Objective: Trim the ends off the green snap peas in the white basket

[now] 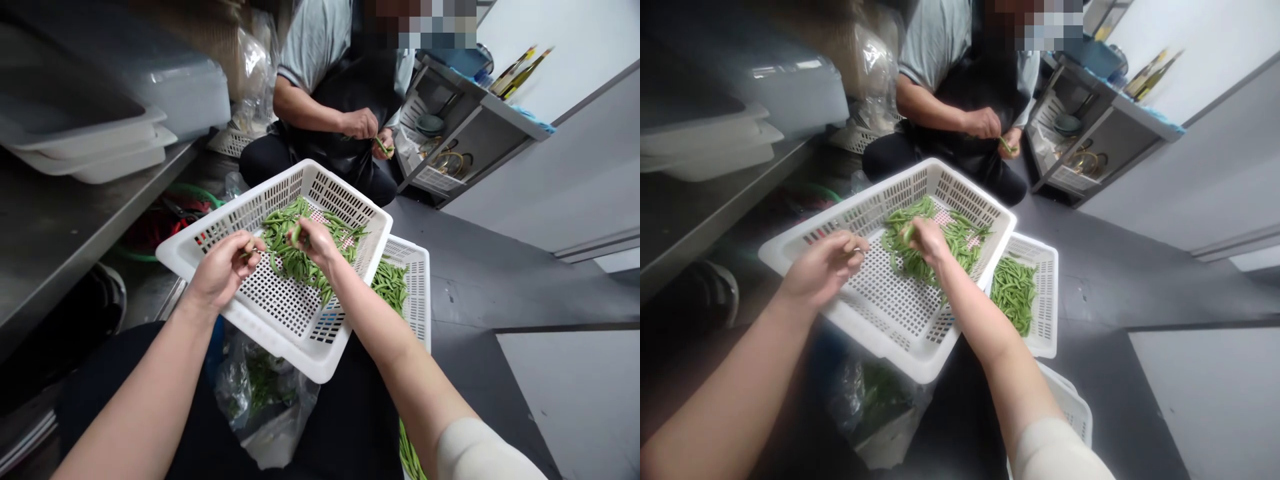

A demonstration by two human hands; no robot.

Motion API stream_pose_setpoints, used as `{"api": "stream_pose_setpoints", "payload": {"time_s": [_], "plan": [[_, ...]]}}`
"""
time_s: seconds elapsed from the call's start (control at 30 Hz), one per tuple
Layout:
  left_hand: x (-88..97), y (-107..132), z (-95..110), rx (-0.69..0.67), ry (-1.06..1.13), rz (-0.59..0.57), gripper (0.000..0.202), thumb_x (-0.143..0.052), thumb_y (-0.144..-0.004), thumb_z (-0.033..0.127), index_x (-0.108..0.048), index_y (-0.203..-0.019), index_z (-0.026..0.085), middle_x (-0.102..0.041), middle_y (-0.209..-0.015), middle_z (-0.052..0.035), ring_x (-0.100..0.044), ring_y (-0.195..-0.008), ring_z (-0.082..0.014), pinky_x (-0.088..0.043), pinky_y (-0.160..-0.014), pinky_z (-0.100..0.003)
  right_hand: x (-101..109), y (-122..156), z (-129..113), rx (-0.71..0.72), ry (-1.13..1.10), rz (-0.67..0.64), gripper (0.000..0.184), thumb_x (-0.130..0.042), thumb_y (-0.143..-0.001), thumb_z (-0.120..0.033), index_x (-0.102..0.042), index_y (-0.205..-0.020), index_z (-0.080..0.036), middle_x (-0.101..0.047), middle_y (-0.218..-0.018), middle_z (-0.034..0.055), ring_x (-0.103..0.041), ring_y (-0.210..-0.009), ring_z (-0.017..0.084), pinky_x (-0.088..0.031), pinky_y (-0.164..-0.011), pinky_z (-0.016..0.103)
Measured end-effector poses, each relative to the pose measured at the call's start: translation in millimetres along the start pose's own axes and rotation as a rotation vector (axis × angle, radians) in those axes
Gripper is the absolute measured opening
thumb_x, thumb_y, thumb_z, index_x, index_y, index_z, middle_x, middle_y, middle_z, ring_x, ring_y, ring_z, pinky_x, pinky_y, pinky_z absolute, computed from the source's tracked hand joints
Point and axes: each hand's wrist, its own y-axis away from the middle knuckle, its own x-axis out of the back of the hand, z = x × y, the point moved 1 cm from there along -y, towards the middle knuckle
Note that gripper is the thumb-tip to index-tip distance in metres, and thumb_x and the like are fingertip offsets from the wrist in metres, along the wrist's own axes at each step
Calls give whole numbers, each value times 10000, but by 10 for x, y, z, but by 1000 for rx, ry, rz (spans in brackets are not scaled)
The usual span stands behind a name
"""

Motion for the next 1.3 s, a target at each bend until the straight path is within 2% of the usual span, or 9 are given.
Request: {"api": "stream_pose_setpoints", "payload": {"time_s": [0.13, 0.27, 0.43, 0.57, 0.67, 0.87, 1.07, 1.2, 1.3], "plan": [[48, -2, 73, 4, 97, 50, 103, -501, -656, 155, -469, -558, 151, -573, -601, -4, -414, -419, -30, -223, -345, -107, -377, -153, 212, -21, 807, -155, 187, -409, -896, -170, -584, -940, -119, -688, -857, 115, -671, -805, 198, -525, -710, 321], [97, -25, 63, 12, 4, 70, 114, -512, -577, 110, -554, -676, 147, -567, -575, 16, -403, -404, -38, -210, -340, -116, -630, -178, 360, 13, 1026, -220, 167, -552, -773, -127, -662, -890, -79, -663, -1030, 231, -614, -1042, 330, -459, -880, 446], [163, -66, 2, 21, -281, 121, 57, -534, -601, 204, -552, -605, 150, -447, -479, 60, -302, -368, -38, -157, -344, -152, -388, -107, 207, 87, 1137, -329, 197, -547, -771, -165, -681, -911, -127, -682, -974, 139, -622, -943, 249, -449, -798, 322], [206, -99, -84, 17, -670, 71, 160, -507, -627, 261, -508, -493, 175, -409, -414, 56, -315, -391, -73, -197, -374, -191, -57, 199, -2, 354, 947, -407, 157, -545, -819, -231, -658, -898, -157, -638, -793, 8, -542, -733, 121, -374, -695, 214], [188, -102, -137, 12, -853, -45, 199, -475, -640, 281, -511, -470, 184, -430, -420, 43, -359, -429, -96, -248, -410, -207, 77, 463, -81, 485, 752, -393, 140, -545, -840, -248, -641, -869, -151, -584, -707, -18, -475, -642, 95, -331, -647, 202], [9, -25, -118, 90, -773, -214, 220, -465, -640, 302, -456, -447, 198, -377, -415, 44, -301, -404, -91, -208, -405, -216, 134, 663, -146, 556, 711, -332, 102, -536, -854, -218, -625, -866, -172, -616, -754, 2, -502, -678, 112, -314, -650, 212], [-53, -39, -145, 41, -754, -253, 184, -466, -600, 268, -442, -431, 199, -359, -412, 45, -293, -422, -92, -198, -407, -213, 136, 721, -141, 603, 797, -296, 147, -488, -865, -212, -605, -785, -172, -593, -737, 21, -502, -690, 129, -300, -635, 231], [-77, -37, -139, 40, -661, -222, 154, -454, -582, 268, -420, -449, 200, -331, -430, 49, -270, -431, -88, -188, -419, -212, 154, 681, -127, 526, 386, -230, 69, -557, -805, -205, -597, -760, -172, -563, -697, -4, -496, -659, 110, -333, -632, 230], [-94, -3, -94, 47, -651, -248, 153, -449, -574, 270, -407, -444, 200, -317, -436, 47, -250, -432, -87, -176, -420, -218, 248, 576, -104, 311, -133, -131, 165, -650, -737, -319, -550, -756, -190, -455, -571, -59, -393, -491, 68, -282, -490, 206]]}}
